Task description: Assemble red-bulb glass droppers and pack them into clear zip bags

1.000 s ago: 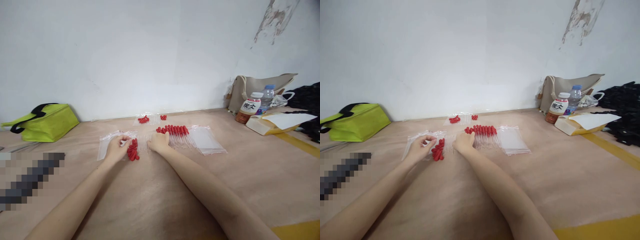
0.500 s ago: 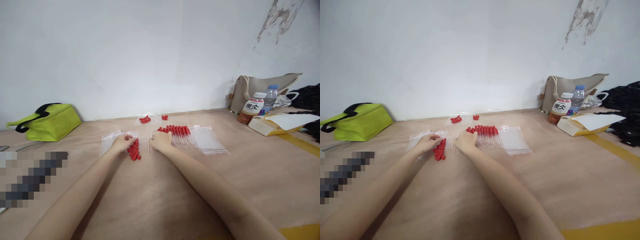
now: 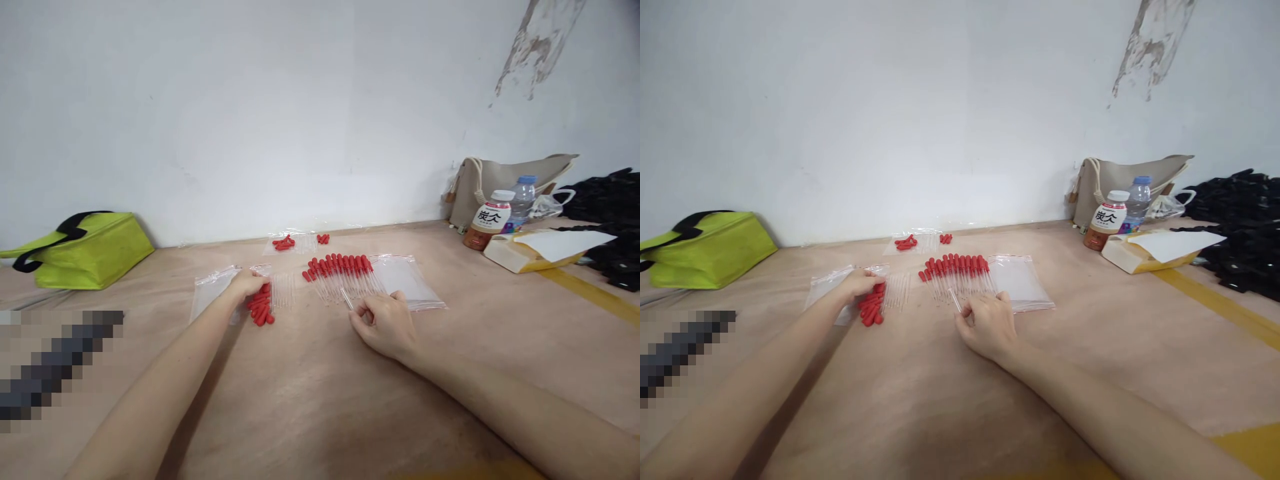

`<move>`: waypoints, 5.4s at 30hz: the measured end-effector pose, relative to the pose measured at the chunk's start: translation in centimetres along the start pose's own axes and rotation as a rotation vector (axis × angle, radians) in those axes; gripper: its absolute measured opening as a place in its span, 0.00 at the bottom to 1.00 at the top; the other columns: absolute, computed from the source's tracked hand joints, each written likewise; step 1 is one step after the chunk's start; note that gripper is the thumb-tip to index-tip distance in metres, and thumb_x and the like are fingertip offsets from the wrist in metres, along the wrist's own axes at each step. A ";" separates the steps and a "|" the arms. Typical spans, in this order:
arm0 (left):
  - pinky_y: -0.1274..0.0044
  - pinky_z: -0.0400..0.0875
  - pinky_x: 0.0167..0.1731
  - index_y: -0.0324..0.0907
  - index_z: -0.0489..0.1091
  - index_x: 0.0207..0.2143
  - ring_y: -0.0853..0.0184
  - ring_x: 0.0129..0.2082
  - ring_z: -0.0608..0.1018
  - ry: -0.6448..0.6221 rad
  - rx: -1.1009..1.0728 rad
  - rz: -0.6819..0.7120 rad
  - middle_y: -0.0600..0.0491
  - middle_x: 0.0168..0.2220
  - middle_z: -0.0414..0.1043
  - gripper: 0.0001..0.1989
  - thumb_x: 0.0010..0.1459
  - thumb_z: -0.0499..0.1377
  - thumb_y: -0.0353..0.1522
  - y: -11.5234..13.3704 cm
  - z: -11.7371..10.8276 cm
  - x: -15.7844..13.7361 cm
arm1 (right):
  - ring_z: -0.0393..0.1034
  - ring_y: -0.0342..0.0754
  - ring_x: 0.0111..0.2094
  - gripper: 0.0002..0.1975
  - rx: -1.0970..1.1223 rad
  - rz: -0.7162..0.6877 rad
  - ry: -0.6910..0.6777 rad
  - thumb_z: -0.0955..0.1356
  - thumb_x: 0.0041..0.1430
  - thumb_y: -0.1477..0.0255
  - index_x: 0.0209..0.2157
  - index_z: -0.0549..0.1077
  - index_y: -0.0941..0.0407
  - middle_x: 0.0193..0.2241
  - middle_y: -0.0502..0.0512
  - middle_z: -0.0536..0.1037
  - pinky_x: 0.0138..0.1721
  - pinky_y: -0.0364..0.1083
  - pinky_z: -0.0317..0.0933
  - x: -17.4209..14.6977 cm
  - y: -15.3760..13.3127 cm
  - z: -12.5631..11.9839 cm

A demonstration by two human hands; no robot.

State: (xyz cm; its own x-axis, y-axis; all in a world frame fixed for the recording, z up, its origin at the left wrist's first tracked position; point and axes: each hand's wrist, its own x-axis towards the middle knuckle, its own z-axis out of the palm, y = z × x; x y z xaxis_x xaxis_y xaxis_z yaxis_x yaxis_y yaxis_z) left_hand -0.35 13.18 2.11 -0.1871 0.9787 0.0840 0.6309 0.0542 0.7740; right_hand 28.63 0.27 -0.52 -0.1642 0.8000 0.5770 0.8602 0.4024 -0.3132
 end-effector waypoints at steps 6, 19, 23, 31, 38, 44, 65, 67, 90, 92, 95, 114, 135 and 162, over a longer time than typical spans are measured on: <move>0.80 0.64 0.22 0.40 0.62 0.29 0.71 0.24 0.72 0.131 -0.088 0.184 0.54 0.28 0.70 0.11 0.54 0.49 0.39 2.8 -0.2 -4.6 | 0.63 0.42 0.22 0.09 0.079 -0.009 0.026 0.62 0.55 0.70 0.23 0.65 0.57 0.20 0.49 0.71 0.34 0.45 0.45 0.0 0.4 0.1; 0.78 0.66 0.30 0.40 0.66 0.37 0.71 0.28 0.70 -0.454 -0.069 0.567 0.53 0.29 0.68 0.09 0.60 0.49 0.34 1.5 4.2 -14.7 | 0.64 0.43 0.27 0.05 0.249 -0.291 -0.086 0.59 0.60 0.74 0.33 0.65 0.56 0.27 0.51 0.74 0.37 0.46 0.49 -1.1 0.1 0.5; 0.79 0.65 0.30 0.39 0.65 0.35 0.71 0.28 0.70 -0.472 -0.078 0.565 0.55 0.28 0.67 0.09 0.60 0.49 0.34 1.8 3.9 -14.5 | 0.64 0.42 0.26 0.05 0.260 -0.335 -0.124 0.59 0.59 0.73 0.33 0.65 0.57 0.26 0.51 0.73 0.38 0.47 0.48 -1.2 -0.1 0.3; 0.80 0.63 0.29 0.39 0.66 0.35 0.71 0.28 0.69 -0.455 -0.078 0.562 0.55 0.28 0.67 0.08 0.59 0.51 0.34 1.6 4.0 -14.6 | 0.63 0.41 0.25 0.07 0.260 -0.361 -0.199 0.59 0.60 0.75 0.32 0.67 0.57 0.25 0.49 0.73 0.38 0.47 0.47 -1.1 0.0 0.2; 0.80 0.64 0.33 0.40 0.70 0.33 0.70 0.32 0.71 -0.543 -0.017 0.686 0.53 0.31 0.71 0.08 0.58 0.51 0.30 2.4 3.4 -15.0 | 0.64 0.42 0.28 0.07 0.311 -0.410 -0.279 0.60 0.59 0.75 0.33 0.70 0.55 0.28 0.49 0.74 0.38 0.46 0.47 -0.5 0.7 0.4; 0.79 0.64 0.31 0.39 0.71 0.33 0.70 0.29 0.72 -0.531 0.030 0.681 0.52 0.29 0.71 0.09 0.58 0.52 0.32 2.2 3.5 -15.0 | 0.62 0.42 0.26 0.07 0.193 -0.436 -0.210 0.62 0.57 0.75 0.32 0.72 0.55 0.25 0.50 0.73 0.35 0.46 0.45 -0.5 0.5 0.4; 0.80 0.63 0.27 0.38 0.70 0.33 0.71 0.26 0.69 -0.432 0.103 0.868 0.51 0.27 0.69 0.09 0.58 0.52 0.32 2.1 3.7 -15.6 | 0.56 0.40 0.21 0.12 0.182 -0.376 -0.257 0.58 0.58 0.75 0.22 0.65 0.58 0.20 0.49 0.71 0.30 0.45 0.42 -1.7 -1.7 0.4; 0.80 0.63 0.27 0.37 0.70 0.33 0.71 0.26 0.70 -0.438 0.105 0.873 0.51 0.28 0.69 0.09 0.58 0.52 0.32 2.1 3.7 -15.5 | 0.57 0.40 0.21 0.12 0.168 -0.357 -0.277 0.58 0.58 0.75 0.23 0.65 0.58 0.20 0.49 0.71 0.30 0.45 0.42 -1.6 -1.7 0.4; 0.78 0.63 0.28 0.41 0.65 0.43 0.71 0.27 0.68 -0.381 0.119 0.717 0.55 0.28 0.65 0.12 0.55 0.53 0.31 1.7 4.0 -13.6 | 0.67 0.44 0.26 0.12 0.167 0.176 -0.233 0.63 0.53 0.66 0.22 0.72 0.57 0.23 0.51 0.75 0.26 0.41 0.52 4.8 0.1 0.9; 0.78 0.64 0.28 0.41 0.67 0.40 0.70 0.28 0.68 -0.381 0.124 0.724 0.54 0.29 0.65 0.10 0.55 0.53 0.31 1.9 3.9 -13.7 | 0.68 0.45 0.28 0.13 0.103 0.167 -0.219 0.62 0.54 0.65 0.24 0.72 0.56 0.26 0.53 0.76 0.28 0.42 0.53 6.2 -1.1 2.0; 0.78 0.65 0.30 0.41 0.68 0.38 0.69 0.30 0.69 -0.398 0.111 0.742 0.52 0.30 0.66 0.08 0.55 0.53 0.31 1.9 3.7 -13.7 | 0.69 0.48 0.32 0.14 -0.036 0.186 -0.224 0.60 0.55 0.64 0.26 0.73 0.56 0.29 0.55 0.77 0.33 0.45 0.53 7.9 -3.1 3.8; 0.79 0.64 0.29 0.41 0.69 0.36 0.70 0.29 0.69 -0.409 0.135 0.778 0.53 0.31 0.66 0.07 0.55 0.53 0.29 1.8 3.7 -13.7 | 0.70 0.53 0.33 0.22 -0.167 0.223 -0.257 0.56 0.57 0.59 0.30 0.73 0.60 0.29 0.62 0.76 0.42 0.55 0.43 9.0 -4.8 7.0; 0.78 0.64 0.27 0.41 0.69 0.30 0.67 0.27 0.73 0.070 0.271 0.117 0.53 0.29 0.73 0.14 0.49 0.54 0.42 -4.2 -3.0 -3.6 | 0.67 0.55 0.37 0.11 -0.228 0.161 -0.332 0.60 0.53 0.78 0.32 0.73 0.63 0.32 0.66 0.76 0.43 0.54 0.43 10.0 -8.4 8.3; 0.78 0.67 0.35 0.39 0.66 0.32 0.72 0.29 0.73 -0.311 -0.661 0.146 0.54 0.28 0.72 0.12 0.48 0.61 0.37 1.4 4.2 -13.4 | 0.64 0.47 0.32 0.05 0.269 -0.182 -0.070 0.59 0.59 0.72 0.35 0.64 0.56 0.30 0.54 0.70 0.33 0.46 0.58 -0.9 1.7 1.0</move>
State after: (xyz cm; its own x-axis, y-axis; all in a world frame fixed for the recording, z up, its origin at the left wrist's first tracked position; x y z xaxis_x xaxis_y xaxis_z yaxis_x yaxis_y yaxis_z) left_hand 6.21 0.98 -0.51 0.1474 0.9830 0.1098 0.0298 -0.1153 0.9929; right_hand 29.74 0.69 -2.29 -0.3443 0.7290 0.5917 0.6565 0.6374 -0.4033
